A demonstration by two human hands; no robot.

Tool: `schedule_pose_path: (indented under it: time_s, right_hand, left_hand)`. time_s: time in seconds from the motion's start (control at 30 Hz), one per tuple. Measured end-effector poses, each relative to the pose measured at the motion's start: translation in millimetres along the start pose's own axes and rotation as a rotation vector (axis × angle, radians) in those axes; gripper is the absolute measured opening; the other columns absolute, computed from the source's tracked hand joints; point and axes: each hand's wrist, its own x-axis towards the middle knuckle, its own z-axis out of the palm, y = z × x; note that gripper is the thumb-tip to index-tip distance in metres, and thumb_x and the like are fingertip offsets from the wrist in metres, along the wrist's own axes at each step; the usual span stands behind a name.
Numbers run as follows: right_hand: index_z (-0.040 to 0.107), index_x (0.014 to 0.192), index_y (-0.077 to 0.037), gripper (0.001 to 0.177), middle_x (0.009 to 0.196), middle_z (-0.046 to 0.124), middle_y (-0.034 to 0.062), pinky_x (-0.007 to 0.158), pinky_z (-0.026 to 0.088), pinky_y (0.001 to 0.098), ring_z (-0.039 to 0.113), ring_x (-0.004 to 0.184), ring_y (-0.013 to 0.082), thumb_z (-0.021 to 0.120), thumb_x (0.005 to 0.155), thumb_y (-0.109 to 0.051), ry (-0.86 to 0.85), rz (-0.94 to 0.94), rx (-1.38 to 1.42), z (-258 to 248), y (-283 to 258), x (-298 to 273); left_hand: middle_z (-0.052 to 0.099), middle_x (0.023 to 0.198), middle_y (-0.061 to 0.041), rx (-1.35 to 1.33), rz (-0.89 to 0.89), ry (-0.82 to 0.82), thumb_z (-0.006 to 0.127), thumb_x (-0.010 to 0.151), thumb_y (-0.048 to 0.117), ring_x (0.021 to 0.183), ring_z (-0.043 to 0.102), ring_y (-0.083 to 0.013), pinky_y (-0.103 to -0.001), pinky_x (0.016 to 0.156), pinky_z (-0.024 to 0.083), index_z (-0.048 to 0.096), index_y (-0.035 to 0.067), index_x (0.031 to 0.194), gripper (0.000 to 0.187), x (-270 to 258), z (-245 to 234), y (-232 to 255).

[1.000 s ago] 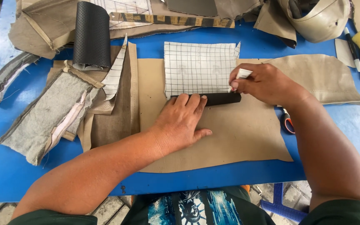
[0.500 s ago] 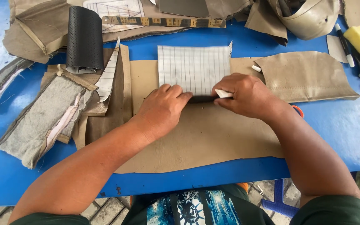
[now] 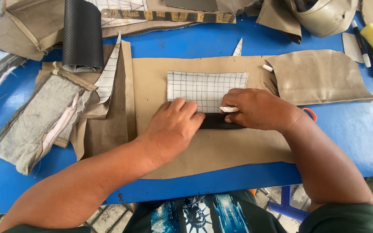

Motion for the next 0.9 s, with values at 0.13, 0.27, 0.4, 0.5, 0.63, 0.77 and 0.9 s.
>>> schedule_pose_path:
  time_s: [0.13, 0.27, 0.4, 0.5, 0.63, 0.77, 0.9]
  right_hand:
    - [0.067, 0.095, -0.015, 0.017, 0.092, 0.072, 0.0055, 0.085, 0.057, 0.046, 0.072, 0.097, 0.0325, 0.078, 0.085, -0.025, -0.017, 0.01, 0.061, 0, 2, 1]
    - [0.072, 0.112, -0.016, 0.017, 0.102, 0.07, 0.0084, 0.083, 0.055, 0.0419, 0.068, 0.093, 0.0295, 0.068, 0.098, -0.024, 0.281, -0.107, 0.284, -5, -4, -3]
    - [0.076, 0.121, -0.019, 0.026, 0.094, 0.066, 0.0118, 0.067, 0.054, 0.0439, 0.065, 0.073, 0.0329, 0.069, 0.1, -0.033, 0.529, -0.165, 0.253, 3, -9, 1]
    - [0.075, 0.11, -0.011, 0.021, 0.089, 0.07, 0.0072, 0.062, 0.06, 0.0278, 0.071, 0.071, 0.0167, 0.077, 0.094, -0.025, 0.54, -0.177, 0.672, 24, -20, 22]
    - [0.075, 0.111, -0.006, 0.02, 0.095, 0.07, 0.0132, 0.063, 0.064, 0.0295, 0.073, 0.077, 0.0207, 0.079, 0.091, -0.01, 0.436, -0.279, 0.81, 37, -42, 52]
    - [0.075, 0.112, -0.007, 0.02, 0.098, 0.068, 0.0121, 0.068, 0.063, 0.0295, 0.07, 0.086, 0.0188, 0.075, 0.096, -0.02, 0.373, -0.373, 0.793, 38, -56, 72]
    - [0.074, 0.103, -0.005, 0.01, 0.091, 0.068, 0.0118, 0.074, 0.058, 0.036, 0.068, 0.084, 0.0238, 0.071, 0.098, -0.013, 0.326, -0.405, 0.602, 22, -60, 63]
  left_hand:
    - [0.058, 0.097, -0.011, 0.04, 0.047, 0.049, 0.073, 0.093, 0.031, 0.094, 0.061, -0.0262, -0.041, 0.078, 0.058, 0.069, 0.006, 0.111, 0.031, -4, -5, 9]
    - [0.059, 0.111, -0.016, 0.09, -0.018, -0.018, 0.067, 0.097, 0.039, 0.097, 0.056, -0.0251, -0.038, 0.077, 0.054, 0.066, 0.001, 0.125, 0.047, -7, -13, 18]
    - [0.055, 0.122, -0.024, 0.126, -0.011, -0.125, 0.053, 0.089, 0.076, 0.097, 0.057, -0.033, -0.044, 0.077, 0.053, 0.05, -0.007, 0.144, 0.1, -16, -11, 29]
    - [0.055, 0.128, -0.026, 0.23, 0.037, -0.15, 0.042, 0.087, 0.085, 0.11, 0.055, -0.0383, -0.045, 0.084, 0.051, 0.047, -0.002, 0.149, 0.107, -23, -17, 38]
    - [0.056, 0.128, -0.026, 0.291, 0.029, -0.159, 0.042, 0.085, 0.088, 0.111, 0.055, -0.0378, -0.044, 0.085, 0.051, 0.051, 0.001, 0.148, 0.108, -22, -15, 39]
    - [0.053, 0.125, -0.027, 0.299, 0.036, -0.12, 0.042, 0.083, 0.089, 0.111, 0.052, -0.0412, -0.045, 0.081, 0.05, 0.05, -0.001, 0.147, 0.11, -20, -18, 35]
    - [0.054, 0.123, -0.026, 0.272, 0.035, -0.126, 0.041, 0.085, 0.088, 0.11, 0.054, -0.0388, -0.042, 0.079, 0.051, 0.049, -0.001, 0.147, 0.108, -21, -16, 37]
